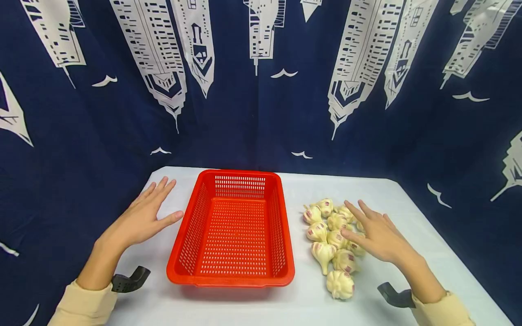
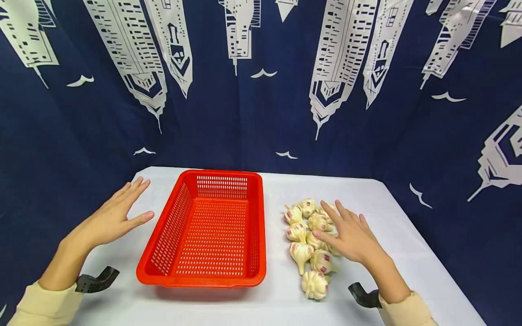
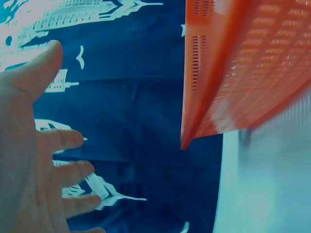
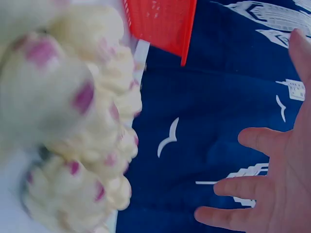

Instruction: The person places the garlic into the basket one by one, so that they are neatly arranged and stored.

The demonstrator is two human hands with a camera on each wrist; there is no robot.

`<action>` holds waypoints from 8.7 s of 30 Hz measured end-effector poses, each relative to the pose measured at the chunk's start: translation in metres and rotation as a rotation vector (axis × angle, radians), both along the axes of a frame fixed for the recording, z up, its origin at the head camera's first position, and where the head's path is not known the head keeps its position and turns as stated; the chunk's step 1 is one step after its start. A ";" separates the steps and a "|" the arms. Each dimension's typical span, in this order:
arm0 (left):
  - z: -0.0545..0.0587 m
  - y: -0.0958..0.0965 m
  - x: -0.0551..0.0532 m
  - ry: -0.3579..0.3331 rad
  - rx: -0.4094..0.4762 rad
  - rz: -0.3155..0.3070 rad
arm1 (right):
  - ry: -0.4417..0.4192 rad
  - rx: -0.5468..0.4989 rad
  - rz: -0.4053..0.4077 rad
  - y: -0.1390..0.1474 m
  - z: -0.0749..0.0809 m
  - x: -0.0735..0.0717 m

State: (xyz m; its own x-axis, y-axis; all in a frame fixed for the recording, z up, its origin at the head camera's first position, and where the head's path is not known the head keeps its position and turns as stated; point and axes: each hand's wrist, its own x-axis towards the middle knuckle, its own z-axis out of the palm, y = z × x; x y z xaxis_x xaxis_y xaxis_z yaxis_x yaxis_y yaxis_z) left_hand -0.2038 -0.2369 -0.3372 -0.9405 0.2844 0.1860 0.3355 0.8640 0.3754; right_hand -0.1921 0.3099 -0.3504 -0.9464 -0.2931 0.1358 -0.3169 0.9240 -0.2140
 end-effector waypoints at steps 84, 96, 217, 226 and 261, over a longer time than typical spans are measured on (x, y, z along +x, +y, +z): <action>-0.134 0.023 -0.016 0.450 0.712 -0.282 | -0.069 -0.416 -0.084 0.021 -0.102 0.032; -0.135 0.022 -0.016 0.426 0.706 -0.268 | -0.017 -0.423 -0.164 0.022 -0.092 0.036; -0.139 0.032 -0.014 0.453 0.806 -0.281 | 0.109 -0.546 0.440 -0.175 0.034 -0.102; -0.139 0.032 -0.016 0.475 0.810 -0.302 | 0.053 -0.503 0.420 -0.198 0.033 -0.117; -0.139 0.028 -0.014 0.420 0.778 -0.269 | -0.108 -0.340 0.349 -0.291 -0.009 -0.163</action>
